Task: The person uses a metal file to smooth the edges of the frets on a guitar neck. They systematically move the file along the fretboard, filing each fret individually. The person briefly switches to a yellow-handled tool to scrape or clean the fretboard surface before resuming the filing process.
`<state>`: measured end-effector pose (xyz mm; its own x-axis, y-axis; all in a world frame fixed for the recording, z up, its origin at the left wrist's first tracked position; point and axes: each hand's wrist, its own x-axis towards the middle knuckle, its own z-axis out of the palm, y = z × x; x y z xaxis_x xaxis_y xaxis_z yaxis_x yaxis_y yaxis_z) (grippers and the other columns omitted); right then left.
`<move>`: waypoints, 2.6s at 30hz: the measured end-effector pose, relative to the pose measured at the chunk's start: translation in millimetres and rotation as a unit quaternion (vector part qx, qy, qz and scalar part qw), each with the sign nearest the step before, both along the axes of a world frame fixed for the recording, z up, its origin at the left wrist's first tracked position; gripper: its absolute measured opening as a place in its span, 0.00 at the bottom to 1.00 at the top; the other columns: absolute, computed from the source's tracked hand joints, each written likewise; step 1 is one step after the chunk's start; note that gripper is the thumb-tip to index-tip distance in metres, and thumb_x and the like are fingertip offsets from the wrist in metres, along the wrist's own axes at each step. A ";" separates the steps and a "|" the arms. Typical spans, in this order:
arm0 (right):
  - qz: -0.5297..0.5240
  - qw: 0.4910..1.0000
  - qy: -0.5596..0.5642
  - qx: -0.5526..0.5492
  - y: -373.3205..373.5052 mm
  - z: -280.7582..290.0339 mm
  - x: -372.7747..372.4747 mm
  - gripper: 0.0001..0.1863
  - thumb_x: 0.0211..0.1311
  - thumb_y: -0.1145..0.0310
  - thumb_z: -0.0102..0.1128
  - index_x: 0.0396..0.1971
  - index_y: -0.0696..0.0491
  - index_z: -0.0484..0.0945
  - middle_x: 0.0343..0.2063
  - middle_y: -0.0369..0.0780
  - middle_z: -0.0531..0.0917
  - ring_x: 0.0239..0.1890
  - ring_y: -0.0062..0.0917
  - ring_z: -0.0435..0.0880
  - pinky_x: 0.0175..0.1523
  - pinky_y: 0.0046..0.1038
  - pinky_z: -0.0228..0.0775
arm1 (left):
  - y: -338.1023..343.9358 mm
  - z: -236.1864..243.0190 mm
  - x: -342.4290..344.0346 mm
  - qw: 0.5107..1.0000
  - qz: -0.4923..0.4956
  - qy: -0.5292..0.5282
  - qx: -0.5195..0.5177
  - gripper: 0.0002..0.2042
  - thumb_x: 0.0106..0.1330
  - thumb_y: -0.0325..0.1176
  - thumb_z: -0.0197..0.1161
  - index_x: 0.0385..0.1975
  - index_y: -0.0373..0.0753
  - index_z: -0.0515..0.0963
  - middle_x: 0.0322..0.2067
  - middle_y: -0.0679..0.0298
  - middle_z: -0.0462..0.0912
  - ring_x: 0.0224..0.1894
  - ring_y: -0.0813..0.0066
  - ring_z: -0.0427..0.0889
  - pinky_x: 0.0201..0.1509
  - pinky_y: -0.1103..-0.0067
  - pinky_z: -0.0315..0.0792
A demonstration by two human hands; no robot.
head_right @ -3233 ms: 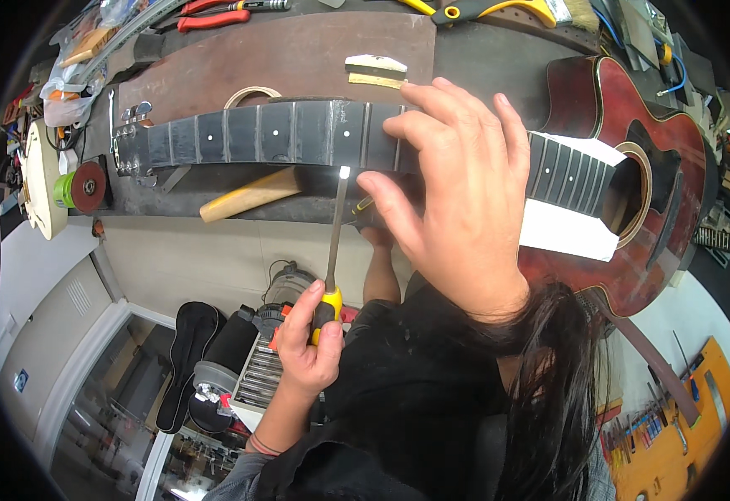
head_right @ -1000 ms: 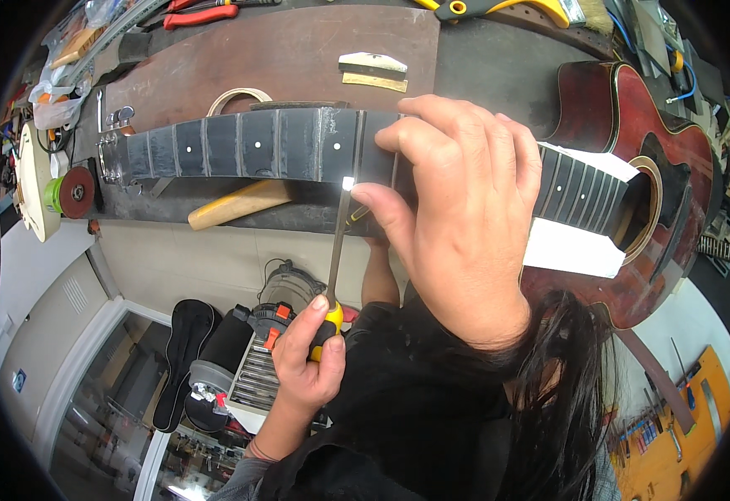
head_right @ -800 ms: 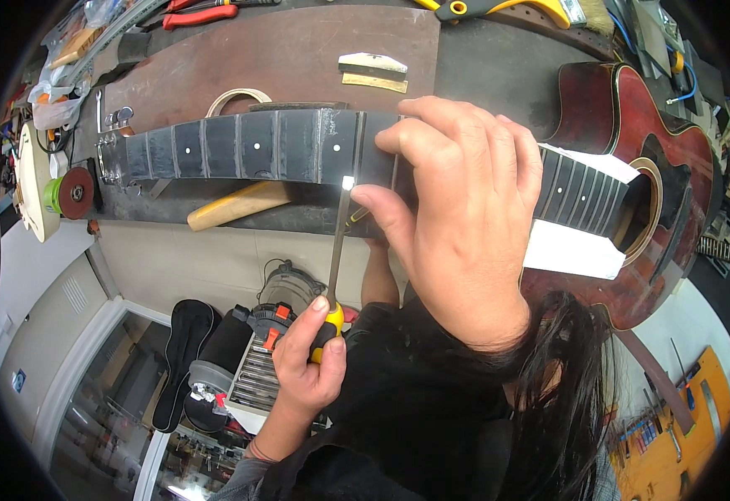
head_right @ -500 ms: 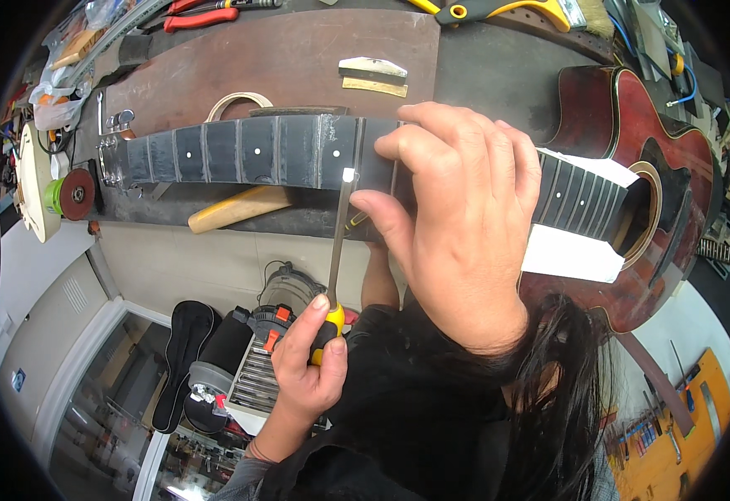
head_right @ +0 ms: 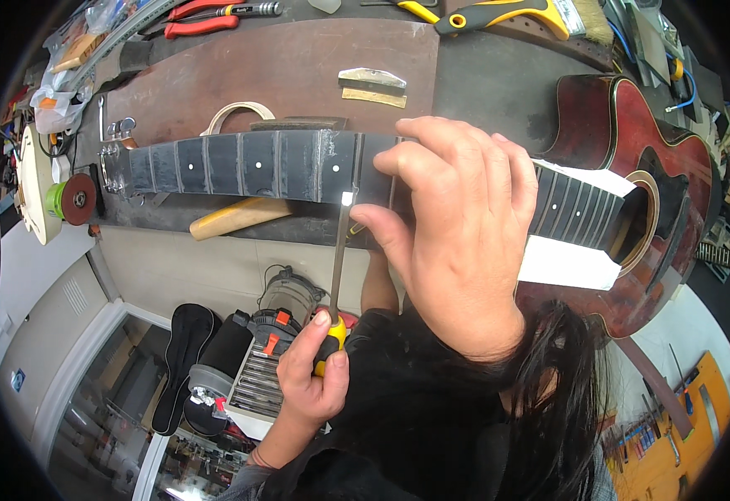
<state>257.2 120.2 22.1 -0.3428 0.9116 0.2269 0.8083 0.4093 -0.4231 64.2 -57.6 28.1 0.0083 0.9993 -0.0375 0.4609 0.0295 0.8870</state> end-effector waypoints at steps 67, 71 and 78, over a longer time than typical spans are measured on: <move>-0.013 0.999 0.009 -0.036 -1.7 5.9 0.3 0.27 0.61 0.58 0.82 0.56 0.48 0.77 0.62 0.41 0.84 0.65 0.43 0.81 0.77 0.54 0.60 | 27.1 24.6 10.3 0.999 -0.005 -0.001 -0.047 0.31 0.69 0.18 0.69 0.74 0.26 0.74 0.49 0.42 0.89 0.38 0.54 0.90 0.41 0.68 0.86; -0.010 0.999 0.010 -0.043 -0.5 4.4 -1.3 0.27 0.62 0.57 0.81 0.56 0.48 0.77 0.63 0.41 0.84 0.65 0.42 0.81 0.77 0.55 0.60 | 31.3 26.4 10.0 0.999 -0.007 0.009 -0.050 0.31 0.69 0.18 0.70 0.74 0.26 0.73 0.53 0.41 0.89 0.39 0.53 0.91 0.42 0.68 0.86; -0.020 0.999 0.025 -0.037 -1.5 3.6 -1.5 0.31 0.53 0.60 0.84 0.56 0.45 0.80 0.62 0.38 0.82 0.65 0.40 0.80 0.76 0.53 0.59 | 39.2 30.8 11.4 0.998 -0.011 0.012 -0.053 0.31 0.69 0.18 0.70 0.73 0.25 0.73 0.58 0.41 0.89 0.42 0.52 0.92 0.45 0.67 0.88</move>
